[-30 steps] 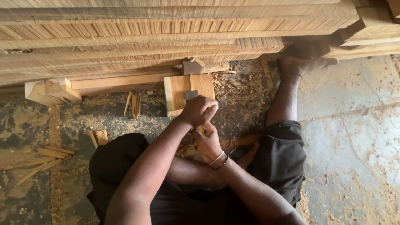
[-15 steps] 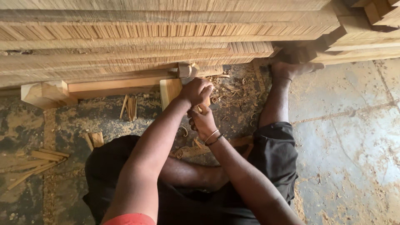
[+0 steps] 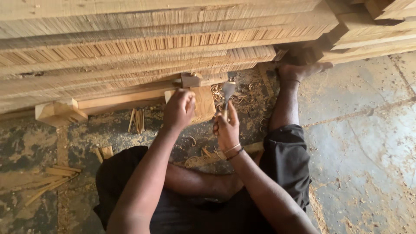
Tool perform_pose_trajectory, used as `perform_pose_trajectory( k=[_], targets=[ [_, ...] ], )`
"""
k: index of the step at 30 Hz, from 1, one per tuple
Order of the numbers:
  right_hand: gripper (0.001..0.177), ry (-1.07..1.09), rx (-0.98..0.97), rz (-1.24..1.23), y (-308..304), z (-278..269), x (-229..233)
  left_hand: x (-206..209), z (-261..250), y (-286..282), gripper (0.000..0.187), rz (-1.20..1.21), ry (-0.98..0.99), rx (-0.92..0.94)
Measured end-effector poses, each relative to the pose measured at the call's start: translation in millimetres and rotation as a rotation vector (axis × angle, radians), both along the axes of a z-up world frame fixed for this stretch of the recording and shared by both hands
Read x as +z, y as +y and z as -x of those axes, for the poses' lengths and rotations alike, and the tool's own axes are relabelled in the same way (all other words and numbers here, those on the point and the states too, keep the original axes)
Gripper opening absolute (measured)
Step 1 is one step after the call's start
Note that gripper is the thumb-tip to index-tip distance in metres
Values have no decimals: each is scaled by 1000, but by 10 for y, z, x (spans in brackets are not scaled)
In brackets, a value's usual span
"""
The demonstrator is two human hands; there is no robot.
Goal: The person carves a wooden block using a chisel, removing shavings from the surface while holding the block with their hands.
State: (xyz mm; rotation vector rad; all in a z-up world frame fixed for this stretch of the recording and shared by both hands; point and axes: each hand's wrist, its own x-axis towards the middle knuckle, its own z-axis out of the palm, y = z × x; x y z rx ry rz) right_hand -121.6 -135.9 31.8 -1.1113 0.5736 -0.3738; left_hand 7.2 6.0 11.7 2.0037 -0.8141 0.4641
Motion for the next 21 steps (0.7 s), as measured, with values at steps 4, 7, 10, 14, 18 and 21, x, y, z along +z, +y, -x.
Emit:
perform_pose_trajectory(
  k=[4,7,10,14,18,21],
  targets=[
    [74,34,122,59,36,151,-2,-126,74,-64,23,-279,-176,0],
    [72,98,216,140,65,317,-6,-309,99,-48,14,-337,-98,47],
    [71,126,297,153,83,416,5,-412,85,-76,14,-344,-60,88],
    [73,167,331,96,125,461,-73,-373,106,-92,18,-432,-57,144],
    [72,144,334,115,134,455,-137,-118,183,-60,19,-425,-108,178],
    [72,175,338,91,136,494,-153,68,293,-128,26,-247,-522,304]
  ],
)
